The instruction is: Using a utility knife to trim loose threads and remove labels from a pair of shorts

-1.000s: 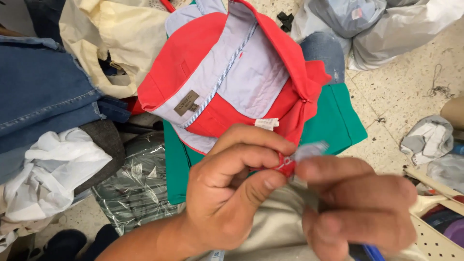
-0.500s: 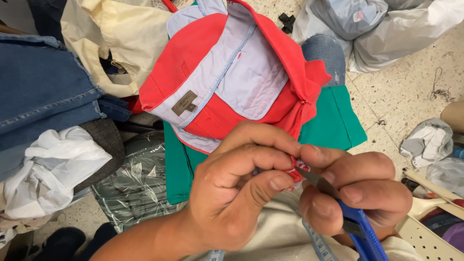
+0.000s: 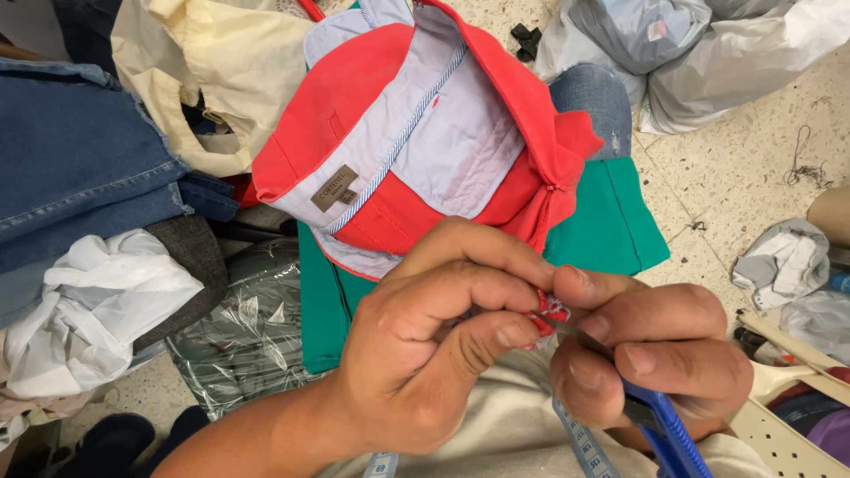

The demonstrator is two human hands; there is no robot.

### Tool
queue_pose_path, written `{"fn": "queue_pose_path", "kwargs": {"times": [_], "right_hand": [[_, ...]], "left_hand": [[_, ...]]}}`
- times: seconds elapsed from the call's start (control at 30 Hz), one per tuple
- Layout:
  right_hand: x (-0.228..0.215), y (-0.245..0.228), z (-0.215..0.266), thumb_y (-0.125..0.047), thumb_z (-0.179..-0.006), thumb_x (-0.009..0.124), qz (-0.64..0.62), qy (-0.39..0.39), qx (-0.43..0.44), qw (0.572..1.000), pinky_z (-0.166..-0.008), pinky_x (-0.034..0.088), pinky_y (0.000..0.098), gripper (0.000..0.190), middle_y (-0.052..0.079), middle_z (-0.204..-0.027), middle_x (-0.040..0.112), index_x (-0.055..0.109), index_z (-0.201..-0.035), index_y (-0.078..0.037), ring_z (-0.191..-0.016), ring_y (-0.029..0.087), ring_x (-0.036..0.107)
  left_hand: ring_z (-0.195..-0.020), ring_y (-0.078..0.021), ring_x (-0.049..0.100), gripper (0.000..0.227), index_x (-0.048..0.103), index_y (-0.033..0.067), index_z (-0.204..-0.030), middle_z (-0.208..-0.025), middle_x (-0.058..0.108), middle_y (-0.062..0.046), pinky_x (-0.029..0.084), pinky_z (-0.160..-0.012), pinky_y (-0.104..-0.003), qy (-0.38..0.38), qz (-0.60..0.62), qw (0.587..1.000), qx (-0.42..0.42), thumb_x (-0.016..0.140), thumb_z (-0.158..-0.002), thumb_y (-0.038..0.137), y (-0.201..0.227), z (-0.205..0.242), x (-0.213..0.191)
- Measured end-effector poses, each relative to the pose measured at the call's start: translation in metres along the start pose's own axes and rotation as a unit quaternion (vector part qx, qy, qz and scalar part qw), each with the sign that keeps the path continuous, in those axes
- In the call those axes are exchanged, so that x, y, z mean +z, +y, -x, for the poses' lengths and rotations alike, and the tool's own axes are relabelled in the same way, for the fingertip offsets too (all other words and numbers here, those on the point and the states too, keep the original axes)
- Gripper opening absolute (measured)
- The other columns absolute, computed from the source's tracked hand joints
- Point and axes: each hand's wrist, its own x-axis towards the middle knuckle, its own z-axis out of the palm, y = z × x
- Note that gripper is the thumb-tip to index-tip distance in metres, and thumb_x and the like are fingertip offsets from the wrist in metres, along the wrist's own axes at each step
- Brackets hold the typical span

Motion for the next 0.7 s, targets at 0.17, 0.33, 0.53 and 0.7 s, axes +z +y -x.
{"fn": "queue_pose_path", "kwargs": {"times": [0.17,0.33,0.53,0.7], "right_hand": [[0.015,0.003,0.002,-0.012,-0.096,0.068,0.016,0.083,-0.031,0.996,-0.089,0.070,0.0276,0.022,0.007,-0.097,0.055,0.056,-0.114,-0.015,-0.105,0.030,0.076],[0.005,0.006,0.004,-0.007,-0.097,0.065,-0.012,0.042,-0.029,0.999,-0.095,0.069,0.0294,0.025,0.008,-0.102,0.054,0.053,-0.118,-0.014,-0.111,0.030,0.075],[0.004,0.010,0.004,-0.007,-0.096,0.065,-0.027,0.048,-0.055,0.997,-0.094,0.068,0.0277,0.025,0.008,-0.101,0.053,0.051,-0.117,-0.013,-0.111,0.029,0.074],[0.002,0.015,0.002,-0.005,-0.096,0.065,-0.037,0.024,-0.069,0.997,-0.098,0.067,0.0281,0.028,0.008,-0.103,0.053,0.050,-0.119,-0.013,-0.116,0.031,0.072]], "left_hand": [[-0.106,-0.0247,0.070,0.021,0.064,0.0020,-0.106,-0.116,0.065,-0.015,0.063,-0.099,-0.036,-0.015,-0.002,1.000,0.010,0.052,-0.106,0.019,-0.001,-0.001,-0.001],[-0.105,-0.0253,0.070,0.018,0.063,0.0013,-0.105,-0.115,0.065,-0.015,0.064,-0.097,-0.036,-0.015,0.003,1.000,0.013,0.053,-0.105,0.016,-0.001,-0.002,0.001],[-0.105,-0.0245,0.071,0.016,0.063,0.0020,-0.106,-0.116,0.066,-0.015,0.063,-0.097,-0.035,-0.019,0.011,1.000,0.014,0.054,-0.105,0.015,-0.001,-0.004,0.002],[-0.104,-0.0242,0.072,0.018,0.063,0.0018,-0.107,-0.116,0.065,-0.015,0.064,-0.097,-0.035,-0.019,0.009,1.000,0.009,0.053,-0.105,0.017,-0.002,-0.005,0.003]]}}
